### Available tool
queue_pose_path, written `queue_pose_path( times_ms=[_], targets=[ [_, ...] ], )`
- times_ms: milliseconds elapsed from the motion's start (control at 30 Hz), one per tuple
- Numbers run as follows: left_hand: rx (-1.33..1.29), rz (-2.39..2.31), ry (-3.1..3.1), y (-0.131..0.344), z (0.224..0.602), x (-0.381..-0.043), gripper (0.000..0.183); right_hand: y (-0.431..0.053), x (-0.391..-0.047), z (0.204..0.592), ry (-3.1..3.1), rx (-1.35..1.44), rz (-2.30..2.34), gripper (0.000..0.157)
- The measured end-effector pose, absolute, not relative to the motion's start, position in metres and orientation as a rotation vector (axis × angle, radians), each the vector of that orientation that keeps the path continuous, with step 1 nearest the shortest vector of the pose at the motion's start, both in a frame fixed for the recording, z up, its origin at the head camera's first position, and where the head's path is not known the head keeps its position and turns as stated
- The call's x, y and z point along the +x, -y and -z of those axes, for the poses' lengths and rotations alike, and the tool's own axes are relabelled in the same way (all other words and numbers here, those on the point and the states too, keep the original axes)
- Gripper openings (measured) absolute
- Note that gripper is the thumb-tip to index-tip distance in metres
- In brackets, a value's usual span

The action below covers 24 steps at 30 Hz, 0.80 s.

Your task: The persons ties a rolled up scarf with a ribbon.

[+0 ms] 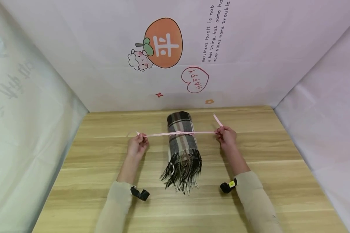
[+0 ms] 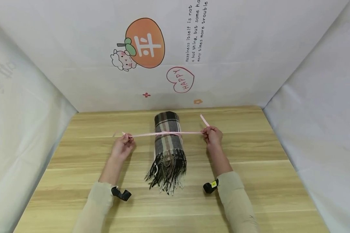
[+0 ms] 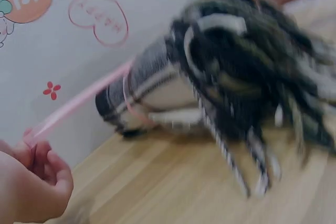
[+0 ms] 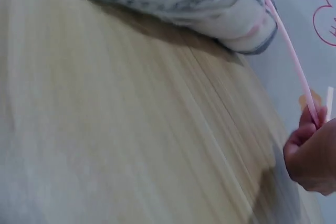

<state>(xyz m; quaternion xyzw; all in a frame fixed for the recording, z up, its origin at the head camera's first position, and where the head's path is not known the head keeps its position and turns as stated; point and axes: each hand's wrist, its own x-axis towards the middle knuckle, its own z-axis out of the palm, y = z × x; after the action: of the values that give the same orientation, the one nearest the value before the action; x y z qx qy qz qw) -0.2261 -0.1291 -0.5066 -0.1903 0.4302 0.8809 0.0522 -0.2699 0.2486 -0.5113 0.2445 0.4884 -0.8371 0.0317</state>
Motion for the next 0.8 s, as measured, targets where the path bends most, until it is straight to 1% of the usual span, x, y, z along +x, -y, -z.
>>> queue_pose_path(
  times_ms=[133,167,233,300,367,433,533,600,700,800],
  targets=[
    [-0.465,-2.638,-1.276,0.131,0.511,-0.230,0.029,-0.252,-0.270,0.513,-1.407,0.663,2.587,0.007],
    [-0.432,-2.605,-1.300,0.131,0.513,-0.232,0.028,-0.253,-0.269,0.512,-1.394,0.657,2.579,0.009],
    [-0.375,-2.513,-1.368,0.128,0.516,-0.233,0.027,-0.254,-0.266,0.508,-1.427,0.643,2.526,0.029],
    [-0.291,-2.377,-1.472,0.123,0.518,-0.232,0.032,-0.251,-0.261,0.506,-1.545,0.658,2.446,0.049],
    [-0.206,-2.232,-1.586,0.116,0.518,-0.229,0.041,-0.246,-0.254,0.506,-1.706,0.635,2.327,0.058],
    [-0.118,-2.114,-1.657,0.106,0.518,-0.226,0.050,-0.237,-0.245,0.509,-1.854,0.514,2.170,0.056],
    [0.042,-1.912,-1.831,0.087,0.515,-0.222,0.057,-0.217,-0.231,0.510,-2.027,0.246,1.911,0.050],
    [0.152,-1.769,-1.965,0.074,0.513,-0.221,0.059,-0.201,-0.224,0.509,-2.083,0.092,1.788,0.053],
    [0.223,-1.630,-2.132,0.063,0.509,-0.220,0.058,-0.180,-0.215,0.505,-2.129,0.029,1.744,0.057],
    [0.169,-1.629,-2.185,0.059,0.507,-0.217,0.054,-0.167,-0.208,0.504,-2.114,0.064,1.794,0.055]
  ],
)
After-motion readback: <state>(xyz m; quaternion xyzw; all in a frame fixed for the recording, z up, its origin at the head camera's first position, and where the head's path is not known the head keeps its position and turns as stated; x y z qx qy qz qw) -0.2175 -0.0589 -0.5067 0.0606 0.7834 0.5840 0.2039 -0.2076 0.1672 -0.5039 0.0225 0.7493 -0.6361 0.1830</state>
